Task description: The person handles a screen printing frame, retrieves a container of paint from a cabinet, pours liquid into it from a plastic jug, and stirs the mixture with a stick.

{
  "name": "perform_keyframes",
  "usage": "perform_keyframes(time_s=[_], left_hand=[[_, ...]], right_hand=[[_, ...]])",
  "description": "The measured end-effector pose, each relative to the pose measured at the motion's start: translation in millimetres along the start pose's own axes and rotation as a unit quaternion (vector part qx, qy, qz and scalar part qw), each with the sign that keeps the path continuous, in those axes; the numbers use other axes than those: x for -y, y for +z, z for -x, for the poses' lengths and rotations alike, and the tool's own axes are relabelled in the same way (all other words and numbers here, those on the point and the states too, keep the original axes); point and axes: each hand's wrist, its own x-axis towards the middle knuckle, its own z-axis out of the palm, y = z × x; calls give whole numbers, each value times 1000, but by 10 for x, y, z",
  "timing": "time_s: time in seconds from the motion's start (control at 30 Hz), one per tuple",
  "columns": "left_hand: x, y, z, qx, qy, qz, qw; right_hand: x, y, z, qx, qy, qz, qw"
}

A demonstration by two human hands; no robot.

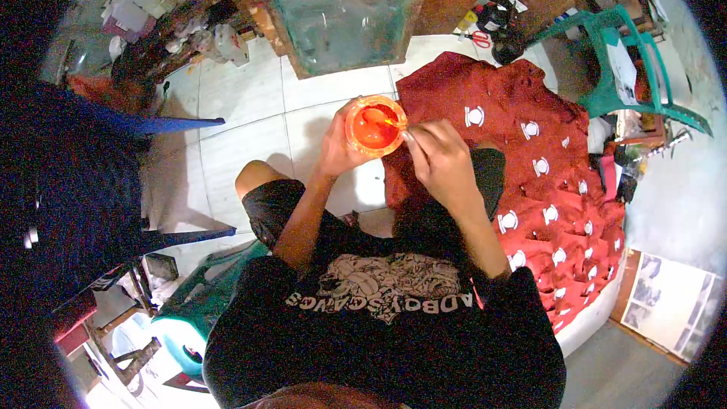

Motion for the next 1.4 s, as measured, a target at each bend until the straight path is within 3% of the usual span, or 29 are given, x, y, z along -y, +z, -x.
perform_keyframes(time_s=[0.3, 0.4, 0.5, 1.4], left_hand=[[-1, 95, -8, 4, -16, 30, 999], [-6, 84, -16, 12, -9, 3, 1000], [-16, 68, -14, 28, -31, -4, 999], [34, 123, -27, 80, 8, -42, 996]], right_hand=[[-56, -67, -50, -3, 49, -7, 999], [-144, -72, -62, -20, 165, -30, 986], [-271, -58, -52, -44, 194, -72, 977], [-349, -127, -24, -29, 230, -82, 969]])
